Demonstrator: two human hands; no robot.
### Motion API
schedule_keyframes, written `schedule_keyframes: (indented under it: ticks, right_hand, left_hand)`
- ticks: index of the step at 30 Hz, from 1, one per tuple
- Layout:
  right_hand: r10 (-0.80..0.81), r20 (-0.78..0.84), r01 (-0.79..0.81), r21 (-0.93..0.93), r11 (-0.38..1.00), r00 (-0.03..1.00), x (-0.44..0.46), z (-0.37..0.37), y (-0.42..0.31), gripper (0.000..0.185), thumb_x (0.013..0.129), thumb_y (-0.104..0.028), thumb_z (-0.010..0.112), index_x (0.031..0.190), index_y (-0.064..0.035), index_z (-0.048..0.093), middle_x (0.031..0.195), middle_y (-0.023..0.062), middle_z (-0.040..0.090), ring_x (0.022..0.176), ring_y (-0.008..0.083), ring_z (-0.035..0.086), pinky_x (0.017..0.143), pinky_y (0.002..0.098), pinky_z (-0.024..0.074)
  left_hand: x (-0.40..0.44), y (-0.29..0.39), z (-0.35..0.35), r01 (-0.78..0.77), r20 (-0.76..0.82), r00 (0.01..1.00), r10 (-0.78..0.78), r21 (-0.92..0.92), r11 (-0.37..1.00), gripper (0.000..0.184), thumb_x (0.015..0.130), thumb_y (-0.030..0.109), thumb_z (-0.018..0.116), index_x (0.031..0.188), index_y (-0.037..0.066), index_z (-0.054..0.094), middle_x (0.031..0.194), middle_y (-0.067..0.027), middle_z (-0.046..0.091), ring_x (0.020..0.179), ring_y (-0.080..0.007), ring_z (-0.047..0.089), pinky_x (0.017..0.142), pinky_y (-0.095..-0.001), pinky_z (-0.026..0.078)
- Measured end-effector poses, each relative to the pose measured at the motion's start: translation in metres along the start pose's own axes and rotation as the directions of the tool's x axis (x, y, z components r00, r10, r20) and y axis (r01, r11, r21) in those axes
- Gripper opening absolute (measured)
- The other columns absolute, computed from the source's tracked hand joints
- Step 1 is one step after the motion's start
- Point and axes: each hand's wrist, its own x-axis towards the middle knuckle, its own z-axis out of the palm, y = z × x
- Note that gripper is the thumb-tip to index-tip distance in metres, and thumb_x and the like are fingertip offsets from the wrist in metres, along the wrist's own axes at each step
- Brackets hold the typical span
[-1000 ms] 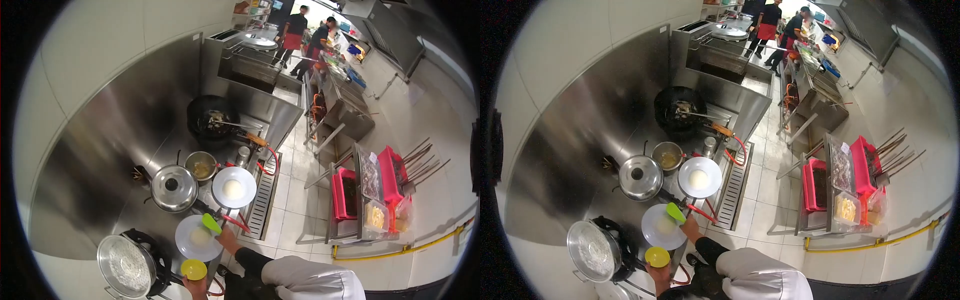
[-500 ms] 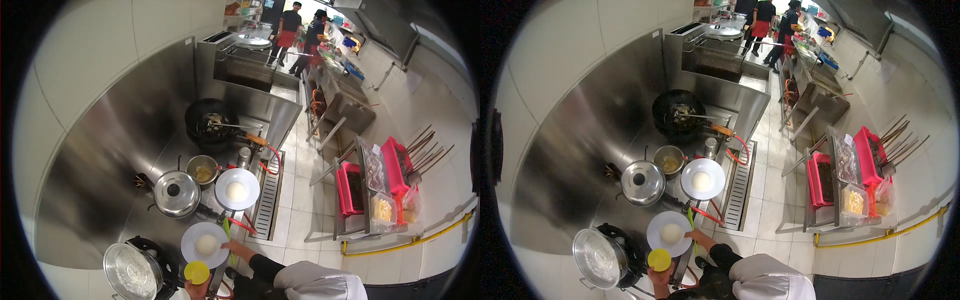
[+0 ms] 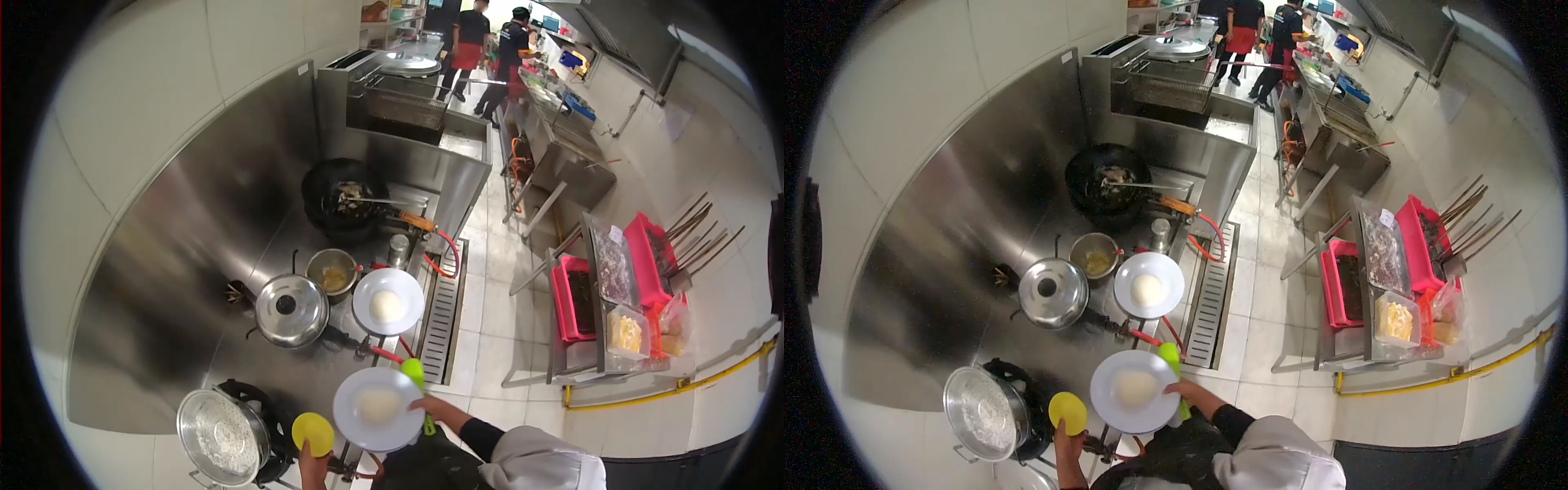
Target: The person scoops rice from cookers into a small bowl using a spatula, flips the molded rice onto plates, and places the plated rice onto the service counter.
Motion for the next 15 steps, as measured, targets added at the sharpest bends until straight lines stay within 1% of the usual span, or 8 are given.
schedule_keyframes:
  ticks: [1, 2, 3, 4, 6, 9, 11, 15]
  right_hand:
    - [0.009, -0.051, -0.009, -0.009, 1.000, 0.999, -0.020, -0.009, -0.007, 0.046, 0.070, -0.010, 0.067, 0.113, 0.0008, 0.056, 0.097, 0.0099, 0.064, 0.084, 0.0233, 0.063, 0.081, 0.0357, 0.0491]
    - [0.041, -0.105, -0.042, -0.013, 0.999, 0.994, -0.046, -0.020, -0.007, 0.048, 0.070, -0.010, 0.068, 0.115, 0.0017, 0.055, 0.099, 0.0104, 0.064, 0.085, 0.0232, 0.063, 0.081, 0.0355, 0.0498]
    - [0.109, -0.125, -0.107, 0.017, 0.994, 0.986, -0.071, -0.037, -0.009, 0.049, 0.070, -0.010, 0.067, 0.116, 0.0027, 0.053, 0.102, 0.0117, 0.063, 0.086, 0.0240, 0.063, 0.081, 0.0355, 0.0505]
    - [0.182, -0.143, -0.177, 0.048, 0.983, 0.973, -0.094, -0.056, -0.010, 0.050, 0.071, -0.009, 0.066, 0.117, 0.0038, 0.051, 0.104, 0.0129, 0.062, 0.088, 0.0248, 0.063, 0.081, 0.0356, 0.0512]
    - [0.158, -0.161, -0.142, 0.109, 0.984, 0.974, -0.159, -0.043, -0.050, 0.047, 0.073, -0.009, 0.062, 0.116, 0.0056, 0.050, 0.106, 0.0159, 0.060, 0.090, 0.0273, 0.062, 0.081, 0.0362, 0.0520]
    - [-0.026, -0.322, 0.095, 0.200, 0.975, 0.946, -0.215, -0.052, -0.064, 0.041, 0.073, -0.010, 0.060, 0.110, 0.0073, 0.052, 0.102, 0.0182, 0.061, 0.094, 0.0297, 0.061, 0.087, 0.0422, 0.0490]
    - [-0.104, -0.424, 0.200, 0.189, 0.961, 0.900, -0.247, -0.060, -0.075, 0.044, 0.074, -0.009, 0.059, 0.114, 0.0073, 0.051, 0.105, 0.0179, 0.060, 0.098, 0.0287, 0.059, 0.087, 0.0396, 0.0485]
    - [-0.077, -0.554, 0.245, 0.237, 0.940, 0.829, -0.280, -0.112, -0.082, 0.044, 0.074, -0.012, 0.059, 0.113, 0.0079, 0.051, 0.105, 0.0180, 0.060, 0.096, 0.0285, 0.059, 0.084, 0.0380, 0.0484]
  left_hand:
    - [0.004, -0.004, 0.003, -0.040, -0.035, 0.999, 0.042, 0.066, 0.997, 0.041, 0.082, 0.018, 0.058, 0.120, 0.002, 0.051, 0.108, -0.0125, 0.060, 0.097, -0.0247, 0.058, 0.082, -0.0350, 0.047]
    - [0.002, 0.006, 0.021, -0.056, -0.103, 0.994, 0.047, -0.081, 0.995, 0.037, 0.084, 0.014, 0.059, 0.118, 0.000, 0.052, 0.104, -0.0127, 0.061, 0.092, -0.0232, 0.060, 0.080, -0.0322, 0.047]
    - [-0.012, 0.034, 0.038, -0.141, -0.031, 0.983, 0.179, 0.490, 0.860, 0.032, 0.088, 0.016, 0.055, 0.114, -0.004, 0.054, 0.101, -0.0127, 0.063, 0.089, -0.0218, 0.061, 0.077, -0.0330, 0.047]
    - [-0.010, 0.045, 0.055, -0.102, -0.058, 0.979, 0.193, 0.684, 0.722, 0.029, 0.089, 0.016, 0.054, 0.109, -0.005, 0.056, 0.100, -0.0125, 0.063, 0.089, -0.0205, 0.060, 0.076, -0.0325, 0.047]
    - [0.019, 0.036, 0.068, -0.149, 0.074, 0.989, 0.132, 0.624, 0.767, 0.027, 0.090, 0.017, 0.054, 0.106, -0.004, 0.057, 0.095, -0.0115, 0.064, 0.084, -0.0168, 0.059, 0.073, -0.0303, 0.046]
    - [0.082, 0.010, 0.115, -0.098, 0.160, 0.987, 0.026, 0.461, 0.882, 0.031, 0.090, 0.021, 0.055, 0.108, -0.003, 0.057, 0.096, -0.0099, 0.064, 0.083, -0.0144, 0.060, 0.071, -0.0276, 0.046]
    - [0.112, 0.002, 0.174, 0.036, 0.212, 0.976, -0.059, 0.111, 0.993, 0.037, 0.090, 0.027, 0.056, 0.112, -0.003, 0.055, 0.098, -0.0092, 0.063, 0.083, -0.0163, 0.060, 0.072, -0.0294, 0.047]
    - [0.195, -0.046, 0.276, -0.052, 0.250, 0.968, -0.013, 0.251, 0.967, 0.047, 0.090, 0.035, 0.055, 0.120, -0.001, 0.051, 0.108, -0.0084, 0.060, 0.095, -0.0167, 0.056, 0.079, -0.0316, 0.045]
